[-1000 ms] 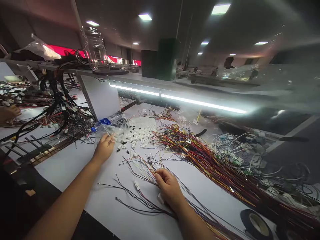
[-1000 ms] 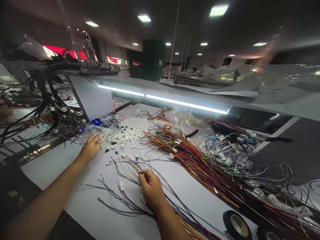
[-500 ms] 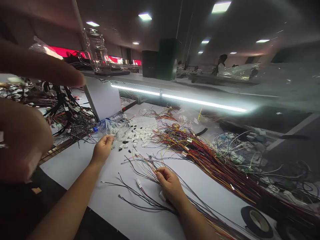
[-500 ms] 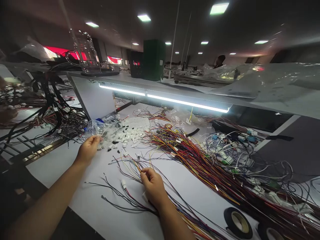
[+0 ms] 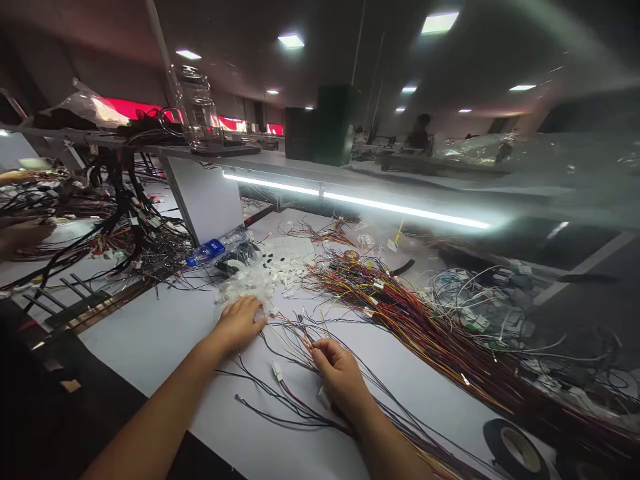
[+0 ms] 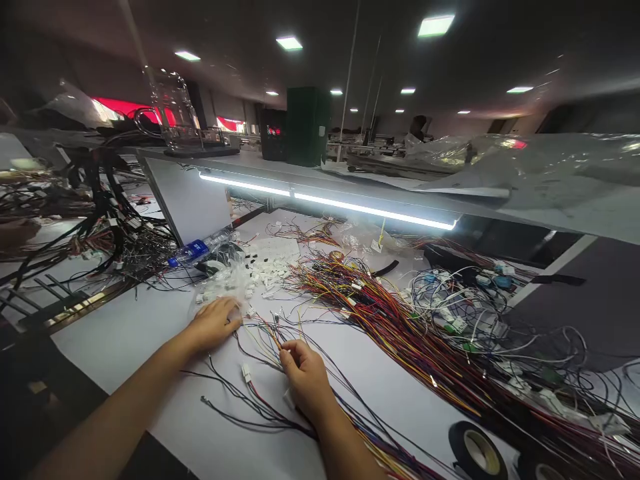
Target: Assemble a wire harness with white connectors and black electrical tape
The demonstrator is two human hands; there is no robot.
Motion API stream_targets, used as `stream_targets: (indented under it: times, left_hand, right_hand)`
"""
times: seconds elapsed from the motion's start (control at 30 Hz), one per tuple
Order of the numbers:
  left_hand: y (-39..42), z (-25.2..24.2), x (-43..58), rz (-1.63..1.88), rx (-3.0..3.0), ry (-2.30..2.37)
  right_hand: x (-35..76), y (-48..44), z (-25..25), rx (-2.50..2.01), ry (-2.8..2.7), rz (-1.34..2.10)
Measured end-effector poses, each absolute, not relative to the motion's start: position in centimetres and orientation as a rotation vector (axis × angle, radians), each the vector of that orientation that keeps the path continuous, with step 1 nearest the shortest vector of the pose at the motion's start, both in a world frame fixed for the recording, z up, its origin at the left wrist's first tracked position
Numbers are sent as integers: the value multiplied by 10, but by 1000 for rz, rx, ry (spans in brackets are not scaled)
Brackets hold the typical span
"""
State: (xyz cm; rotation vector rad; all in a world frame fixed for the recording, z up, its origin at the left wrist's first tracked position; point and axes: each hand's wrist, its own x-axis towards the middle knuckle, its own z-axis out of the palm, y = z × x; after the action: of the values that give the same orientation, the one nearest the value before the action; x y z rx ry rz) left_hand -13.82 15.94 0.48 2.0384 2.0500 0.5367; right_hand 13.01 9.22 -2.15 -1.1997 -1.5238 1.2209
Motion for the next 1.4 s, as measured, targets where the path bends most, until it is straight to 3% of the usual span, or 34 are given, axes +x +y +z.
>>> stream_targets:
  times: [0.27, 0.5, 0.77, 0.97, 1.2, 1.4]
  left_hand:
    - [153, 31, -93, 389, 2128, 2234]
    - [142, 13, -71, 954, 2173, 2207]
    - [138, -8, -77, 1219, 2287, 2086]
    - [137, -9, -79, 1411, 2261, 2100]
    - [128, 6, -57, 1634, 2402, 1686]
    - [107, 21, -33, 1298, 1952, 1151]
  right_hand:
    - [131, 91, -18, -1197, -1527, 1230]
    - [135, 90, -26, -1178, -1572, 1259]
    - [133, 90, -40, -1158, -1417, 1375]
    - [127, 91, -47, -1137, -1374, 1263]
    - [130, 86, -39, -1138, -1369, 1124]
    - [134, 78, -19, -1087, -1269, 1035]
